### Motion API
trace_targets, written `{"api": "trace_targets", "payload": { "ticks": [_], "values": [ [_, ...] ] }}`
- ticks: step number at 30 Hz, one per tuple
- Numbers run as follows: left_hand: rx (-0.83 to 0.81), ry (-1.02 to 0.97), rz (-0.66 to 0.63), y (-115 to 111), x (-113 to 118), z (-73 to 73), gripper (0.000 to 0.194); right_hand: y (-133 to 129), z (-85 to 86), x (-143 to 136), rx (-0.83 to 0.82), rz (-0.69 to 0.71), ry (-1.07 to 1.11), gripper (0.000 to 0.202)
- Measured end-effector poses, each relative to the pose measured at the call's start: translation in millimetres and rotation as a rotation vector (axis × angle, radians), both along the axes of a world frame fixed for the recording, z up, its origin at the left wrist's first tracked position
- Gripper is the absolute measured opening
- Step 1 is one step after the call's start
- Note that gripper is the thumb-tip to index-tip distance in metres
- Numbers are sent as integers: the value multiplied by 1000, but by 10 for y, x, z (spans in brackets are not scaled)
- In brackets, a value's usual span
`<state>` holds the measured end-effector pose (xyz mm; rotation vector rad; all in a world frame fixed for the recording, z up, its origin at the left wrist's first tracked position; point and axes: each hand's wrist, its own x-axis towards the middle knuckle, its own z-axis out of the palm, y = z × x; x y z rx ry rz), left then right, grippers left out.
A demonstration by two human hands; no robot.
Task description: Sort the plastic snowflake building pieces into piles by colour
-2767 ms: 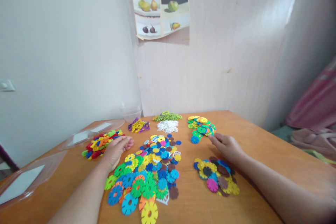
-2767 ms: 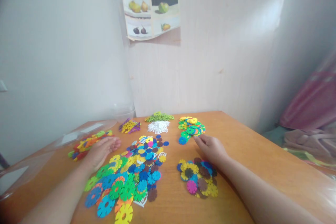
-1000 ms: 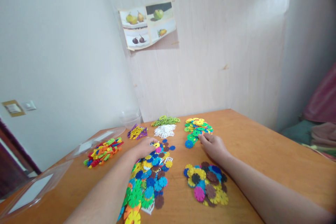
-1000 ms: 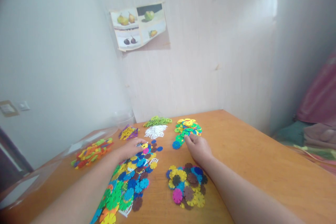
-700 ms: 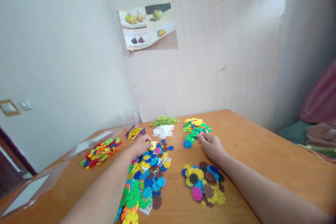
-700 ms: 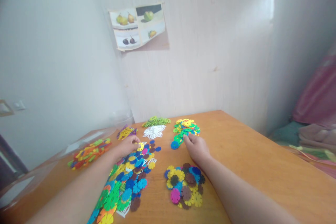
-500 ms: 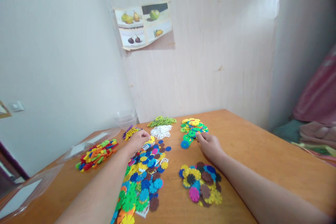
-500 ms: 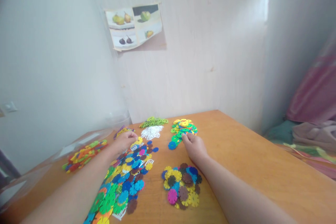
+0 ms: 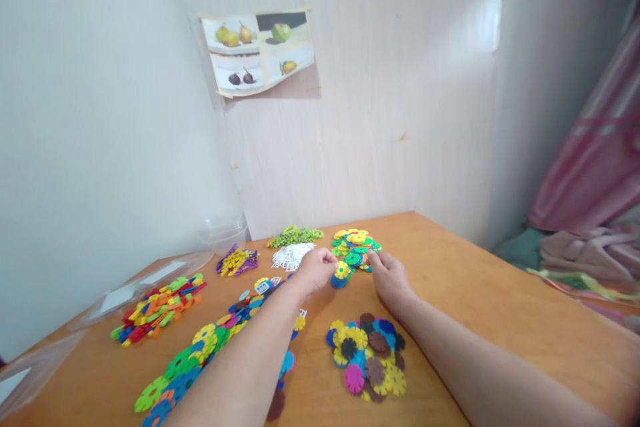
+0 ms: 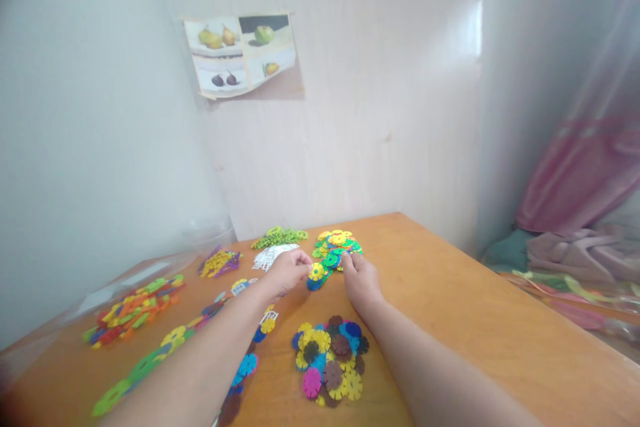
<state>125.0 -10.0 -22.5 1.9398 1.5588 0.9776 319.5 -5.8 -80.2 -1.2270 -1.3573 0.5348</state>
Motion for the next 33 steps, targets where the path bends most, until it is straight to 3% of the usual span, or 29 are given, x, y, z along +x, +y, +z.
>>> {"api": "trace_targets", "payload": {
  "ticks": [7, 12, 17, 24, 29, 33],
  "values": [
    [49, 123, -34, 123, 332, -217, 13, 45, -32, -23, 11, -3, 42, 43],
    [112, 224, -105, 26, 331, -166, 24, 64, -36, -26, -9, 5, 53, 44],
    [144, 454, -209, -129, 377, -122, 32, 30, -16, -18, -10, 7, 33, 44],
    [118, 555, -201, -219, 439, -123, 33, 33, -33, 3, -29, 20, 27, 44],
    [153, 434, -201, -173, 193, -42, 31, 46, -42, 14, -44, 16, -5, 46],
    [118, 380, -26, -88, -319, 46, 26, 39, -36, 20, -54, 19, -39, 47]
  ]
}}
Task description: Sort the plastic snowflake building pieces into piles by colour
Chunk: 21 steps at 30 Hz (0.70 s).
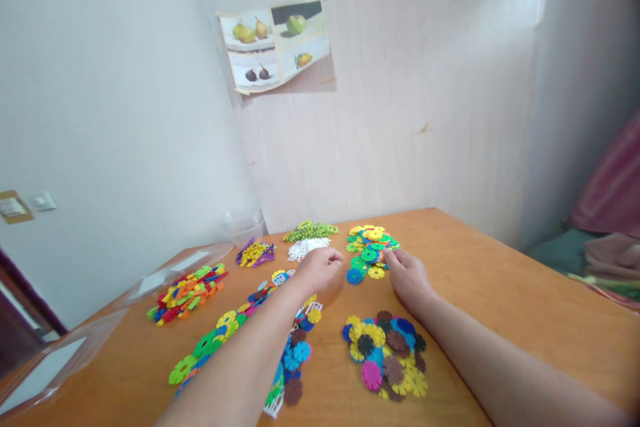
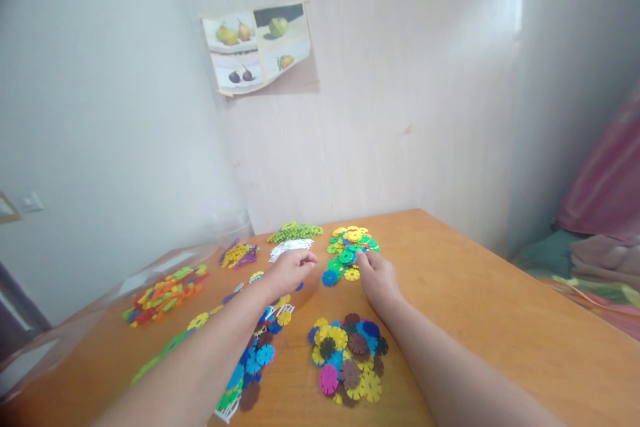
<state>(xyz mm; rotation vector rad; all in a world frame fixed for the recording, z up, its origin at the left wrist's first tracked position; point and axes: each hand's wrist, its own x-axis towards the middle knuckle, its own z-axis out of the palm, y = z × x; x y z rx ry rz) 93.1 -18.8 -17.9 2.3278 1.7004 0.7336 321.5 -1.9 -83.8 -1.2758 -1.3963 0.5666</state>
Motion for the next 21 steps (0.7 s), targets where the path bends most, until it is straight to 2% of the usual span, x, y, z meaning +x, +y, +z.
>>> {"api": "trace_targets", "payload": {
  "ticks": [5, 9, 14, 21],
  "values": [
    [-23, 33, 262, 23, -812, 50, 18, -3, 5, -3, -17, 1, -25, 47],
    [-72, 59, 424, -71, -1242, 33, 6, -12, 10, -4, -27, 0, -38, 48],
    [-130, 31, 451, -171, -1374, -59, 17, -54, 46, 1, -41, 2, -62, 46],
    [-137, -76, 483, -124, -1374, -143, 10, -80, 73, -4, -53, 4, -62, 45]
  ]
}}
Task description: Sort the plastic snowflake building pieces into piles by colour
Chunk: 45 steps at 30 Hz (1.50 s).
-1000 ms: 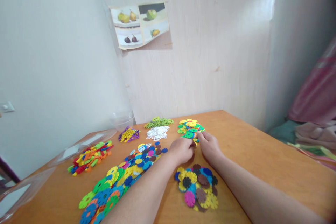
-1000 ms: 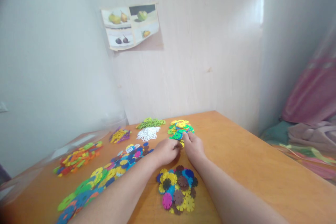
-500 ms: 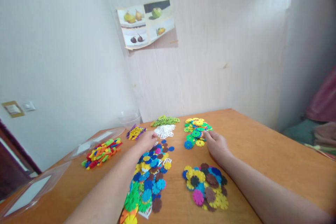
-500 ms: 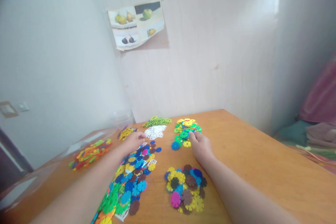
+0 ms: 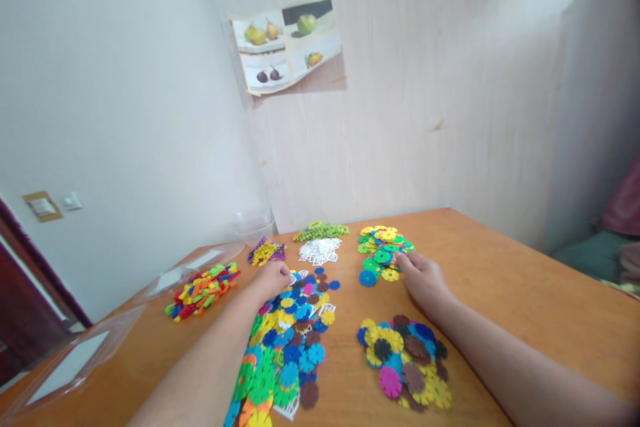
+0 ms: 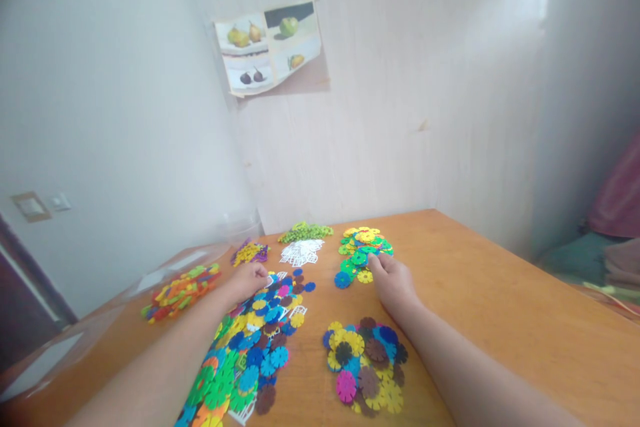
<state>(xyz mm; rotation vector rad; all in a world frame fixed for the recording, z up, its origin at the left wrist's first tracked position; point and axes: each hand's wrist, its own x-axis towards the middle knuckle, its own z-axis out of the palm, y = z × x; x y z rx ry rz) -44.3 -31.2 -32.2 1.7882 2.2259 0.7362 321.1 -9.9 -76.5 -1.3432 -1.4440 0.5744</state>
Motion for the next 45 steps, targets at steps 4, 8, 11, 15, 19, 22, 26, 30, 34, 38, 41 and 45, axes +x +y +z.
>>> {"api": "trace_targets", "payload": {
  "ticks": [4, 8, 11, 15, 19, 22, 26, 30, 34, 38, 41, 45],
  "values": [
    [22, -121, 32, 27, 1, 32, 12, 23, -29, 0, 21, 9, 3, 45],
    [37, -306, 54, 76, 21, 76, 9, 36, -49, -4, 26, 24, 8, 45],
    [37, -441, 73, 162, 79, 132, 13, 36, -53, -8, 20, 30, 13, 46],
    [98, -565, 60, 310, 218, 242, 17, 41, -57, -9, 15, 25, 17, 45],
    [138, -567, 61, 362, 316, 292, 17, 45, -65, -11, 10, 32, 22, 44],
    [100, -475, 90, 308, 318, 261, 14, 42, -64, -14, 25, 46, 20, 44],
    [0, -307, 82, 194, 266, 217, 10, 41, -54, -14, 37, 45, -5, 44],
    [-105, -175, 40, 124, 200, 197, 16, 49, -58, -13, 29, 38, -5, 44],
    [-138, -107, 43, 112, 163, 156, 17, 46, -51, -16, 15, 35, 1, 43],
    [-93, -100, 85, 107, 154, 117, 22, 30, -24, -18, 7, 29, -17, 42],
    [-47, -126, 100, 102, 160, 128, 20, 31, -18, -18, 9, 27, -21, 43],
    [12, -202, 58, 122, 250, 220, 10, 52, -38, -20, 22, 30, -27, 43]
  ]
}}
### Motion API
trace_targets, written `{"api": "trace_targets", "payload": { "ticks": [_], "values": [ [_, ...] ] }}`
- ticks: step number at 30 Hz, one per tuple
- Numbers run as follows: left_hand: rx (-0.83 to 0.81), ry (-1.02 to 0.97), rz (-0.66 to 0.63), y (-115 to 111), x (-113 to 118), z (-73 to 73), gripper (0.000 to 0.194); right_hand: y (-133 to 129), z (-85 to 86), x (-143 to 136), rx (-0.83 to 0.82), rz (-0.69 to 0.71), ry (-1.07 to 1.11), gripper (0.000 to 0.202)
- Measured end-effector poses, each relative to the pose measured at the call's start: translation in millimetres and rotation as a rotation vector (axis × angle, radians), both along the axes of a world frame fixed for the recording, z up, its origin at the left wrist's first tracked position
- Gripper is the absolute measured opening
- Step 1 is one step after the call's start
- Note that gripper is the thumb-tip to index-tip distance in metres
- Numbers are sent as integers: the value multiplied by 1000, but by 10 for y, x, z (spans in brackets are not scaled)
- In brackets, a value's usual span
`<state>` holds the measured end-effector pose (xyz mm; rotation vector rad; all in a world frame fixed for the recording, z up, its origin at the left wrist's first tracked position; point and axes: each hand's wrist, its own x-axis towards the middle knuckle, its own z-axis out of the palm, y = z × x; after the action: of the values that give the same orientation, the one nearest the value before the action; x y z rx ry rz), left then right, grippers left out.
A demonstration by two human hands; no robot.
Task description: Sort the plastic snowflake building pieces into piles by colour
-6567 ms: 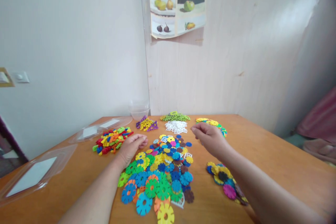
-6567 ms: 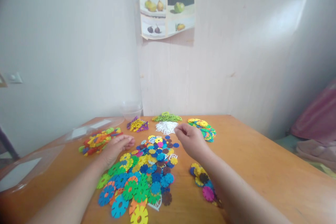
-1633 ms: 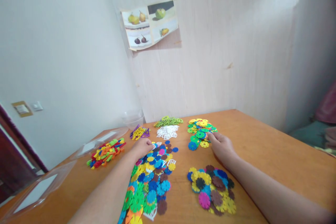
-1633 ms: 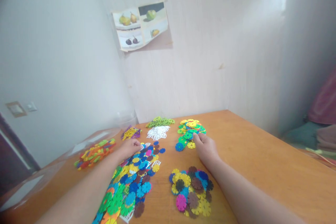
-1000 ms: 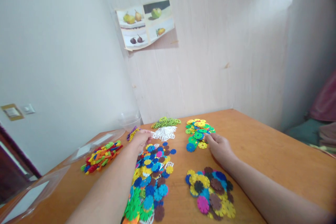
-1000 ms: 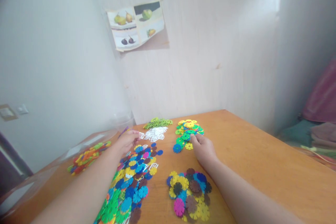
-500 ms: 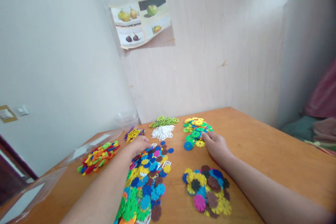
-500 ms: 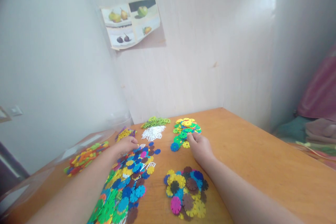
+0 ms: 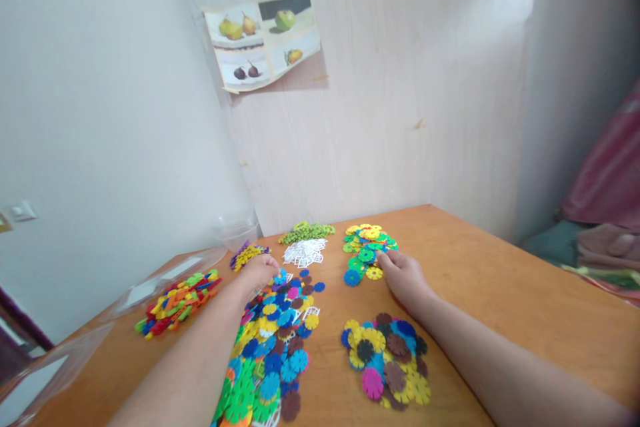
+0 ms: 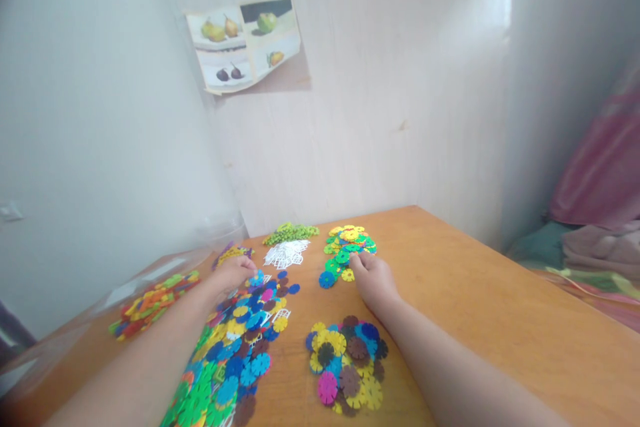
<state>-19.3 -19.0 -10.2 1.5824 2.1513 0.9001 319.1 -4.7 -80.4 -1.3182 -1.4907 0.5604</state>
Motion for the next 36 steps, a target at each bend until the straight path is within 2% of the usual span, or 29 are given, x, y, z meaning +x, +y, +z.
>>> {"api": "trace_targets", "payload": {
  "ticks": [4, 8, 13, 18, 22, 29, 33, 36],
  "values": [
    [51, -87, -123, 44, 306, 97, 3, 1, -12, -9, -13, -6, 27, 43],
    [87, -117, -269, 66, 814, 92, 6, -11, -2, -21, -4, -7, 34, 42],
    [115, -76, -434, 106, 1452, -60, 8, 6, -24, -29, 28, -9, 69, 42],
    [119, -11, -510, 224, 1825, -263, 10, 23, -40, -21, 47, -7, 83, 42],
    [138, 31, -514, 284, 1889, -341, 11, 37, -45, -24, 38, -6, 89, 42],
    [168, 55, -547, 277, 1738, -367, 14, 54, -65, -37, 54, -16, 76, 43],
    [163, 56, -533, 218, 1593, -313, 16, 37, -60, -31, 41, -19, 63, 43],
    [175, 57, -479, 174, 1385, -212, 14, 20, -65, -24, -13, 13, 74, 43]
  ]
}}
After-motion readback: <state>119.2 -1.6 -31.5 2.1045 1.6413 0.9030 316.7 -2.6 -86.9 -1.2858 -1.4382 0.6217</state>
